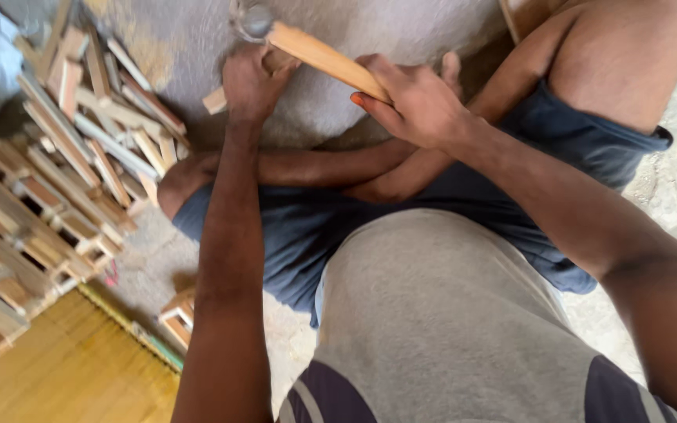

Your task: The person sits on the floor and uses a hammer to join small wooden pieces into rectangular frames. They repeatedly pick up pieces, align them, and tap them together, placing finished frames aside.

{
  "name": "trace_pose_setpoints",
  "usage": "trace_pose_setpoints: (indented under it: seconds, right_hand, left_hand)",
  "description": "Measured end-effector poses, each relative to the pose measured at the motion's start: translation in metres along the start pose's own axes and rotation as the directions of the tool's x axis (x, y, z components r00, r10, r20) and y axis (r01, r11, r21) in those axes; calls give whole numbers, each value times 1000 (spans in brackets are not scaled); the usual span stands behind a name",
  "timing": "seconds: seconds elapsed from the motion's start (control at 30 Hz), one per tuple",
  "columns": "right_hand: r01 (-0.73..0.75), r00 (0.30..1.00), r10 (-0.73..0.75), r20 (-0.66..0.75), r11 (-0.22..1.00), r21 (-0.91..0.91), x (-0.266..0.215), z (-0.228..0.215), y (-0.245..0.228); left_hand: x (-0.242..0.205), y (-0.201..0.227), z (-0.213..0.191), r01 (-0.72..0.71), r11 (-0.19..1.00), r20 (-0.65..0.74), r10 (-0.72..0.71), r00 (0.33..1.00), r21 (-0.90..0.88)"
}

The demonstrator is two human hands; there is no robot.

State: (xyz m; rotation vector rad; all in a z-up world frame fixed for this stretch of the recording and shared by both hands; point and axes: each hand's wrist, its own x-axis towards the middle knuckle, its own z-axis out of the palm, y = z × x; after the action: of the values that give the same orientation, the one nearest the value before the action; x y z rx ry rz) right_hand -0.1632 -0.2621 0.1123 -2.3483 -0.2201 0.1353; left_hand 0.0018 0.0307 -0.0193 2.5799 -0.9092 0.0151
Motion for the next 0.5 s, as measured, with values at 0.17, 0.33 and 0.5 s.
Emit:
trace_pose_setpoints:
  seconds: [0.17, 0.33, 0.5]
  right_hand:
    - [124, 991, -124, -46, 992, 10, -4, 17, 12]
    - [-9, 1000, 9, 4, 1000, 8, 1, 37, 49]
    - [-280, 955, 295, 45, 834, 476, -35, 49, 60]
  left_hand:
    - [-12, -6, 4, 34, 991, -27, -38, 999, -132]
    - [-15, -5, 14, 110, 985, 32, -107, 994, -132]
    - [-20, 5, 3, -78, 997, 127, 76, 989, 12]
